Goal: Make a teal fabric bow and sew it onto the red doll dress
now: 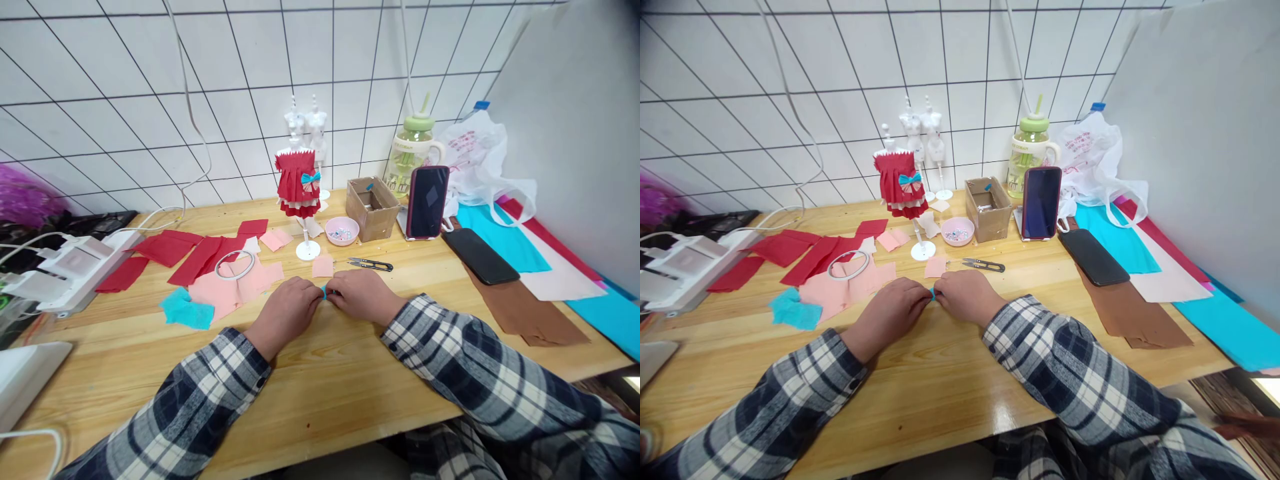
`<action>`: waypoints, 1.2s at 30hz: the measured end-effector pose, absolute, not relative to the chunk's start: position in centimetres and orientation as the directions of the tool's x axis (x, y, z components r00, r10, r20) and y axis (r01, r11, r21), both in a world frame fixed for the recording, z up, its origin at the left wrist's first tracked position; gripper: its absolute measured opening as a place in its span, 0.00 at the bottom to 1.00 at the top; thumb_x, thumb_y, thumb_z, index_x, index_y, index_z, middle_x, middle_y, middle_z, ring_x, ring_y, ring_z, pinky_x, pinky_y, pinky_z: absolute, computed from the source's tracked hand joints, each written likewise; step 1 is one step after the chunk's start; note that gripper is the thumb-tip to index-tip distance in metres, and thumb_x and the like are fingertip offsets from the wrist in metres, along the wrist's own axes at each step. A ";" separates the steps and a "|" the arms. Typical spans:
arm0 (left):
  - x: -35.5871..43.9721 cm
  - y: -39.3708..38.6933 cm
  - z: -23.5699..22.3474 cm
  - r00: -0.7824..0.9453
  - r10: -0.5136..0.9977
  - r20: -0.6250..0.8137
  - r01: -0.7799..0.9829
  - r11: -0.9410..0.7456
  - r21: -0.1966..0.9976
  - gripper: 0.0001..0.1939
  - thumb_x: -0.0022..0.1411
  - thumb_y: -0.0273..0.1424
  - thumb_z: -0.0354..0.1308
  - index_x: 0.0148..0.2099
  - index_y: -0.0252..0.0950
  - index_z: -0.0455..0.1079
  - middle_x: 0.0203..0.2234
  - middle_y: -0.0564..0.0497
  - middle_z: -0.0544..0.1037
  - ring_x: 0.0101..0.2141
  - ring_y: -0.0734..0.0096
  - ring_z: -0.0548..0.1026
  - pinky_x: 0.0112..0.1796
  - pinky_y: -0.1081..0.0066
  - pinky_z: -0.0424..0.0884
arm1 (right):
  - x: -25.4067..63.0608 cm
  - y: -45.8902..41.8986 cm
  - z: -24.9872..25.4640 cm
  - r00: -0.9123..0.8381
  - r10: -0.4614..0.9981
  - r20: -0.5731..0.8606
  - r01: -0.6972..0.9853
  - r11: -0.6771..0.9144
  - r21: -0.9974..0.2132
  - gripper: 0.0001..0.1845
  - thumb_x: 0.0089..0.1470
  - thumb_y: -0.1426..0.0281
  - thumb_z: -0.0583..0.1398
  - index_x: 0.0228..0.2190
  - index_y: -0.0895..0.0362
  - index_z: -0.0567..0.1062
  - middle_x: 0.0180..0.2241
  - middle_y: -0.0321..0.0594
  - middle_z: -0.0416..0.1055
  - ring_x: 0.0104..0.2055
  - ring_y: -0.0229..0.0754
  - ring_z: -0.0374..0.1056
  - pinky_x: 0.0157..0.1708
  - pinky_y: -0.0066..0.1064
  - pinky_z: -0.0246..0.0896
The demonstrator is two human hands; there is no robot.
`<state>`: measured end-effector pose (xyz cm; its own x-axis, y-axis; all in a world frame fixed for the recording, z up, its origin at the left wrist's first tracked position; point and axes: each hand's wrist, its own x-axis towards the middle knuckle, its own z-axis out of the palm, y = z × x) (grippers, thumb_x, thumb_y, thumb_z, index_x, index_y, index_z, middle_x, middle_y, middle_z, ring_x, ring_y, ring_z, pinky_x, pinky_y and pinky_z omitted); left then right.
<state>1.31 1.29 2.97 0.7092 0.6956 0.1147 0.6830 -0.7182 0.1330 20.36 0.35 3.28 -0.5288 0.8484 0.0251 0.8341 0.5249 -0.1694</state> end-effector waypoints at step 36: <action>1.3 1.5 2.9 0.727 0.680 0.100 0.670 -0.733 0.116 0.13 0.68 0.29 0.48 0.42 0.36 0.75 0.32 0.46 0.77 0.37 0.62 0.73 0.39 0.63 0.69 | 20.3 0.3 3.6 -0.509 0.861 -0.006 0.846 0.499 -0.188 0.13 0.61 0.65 0.54 0.38 0.54 0.76 0.39 0.41 0.76 0.41 0.43 0.71 0.35 0.30 0.57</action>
<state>1.32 1.45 2.86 0.7266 0.6797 0.1004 0.6699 -0.7333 0.1162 20.33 0.25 3.61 -0.5090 0.8607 -0.0055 0.8459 0.4990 -0.1882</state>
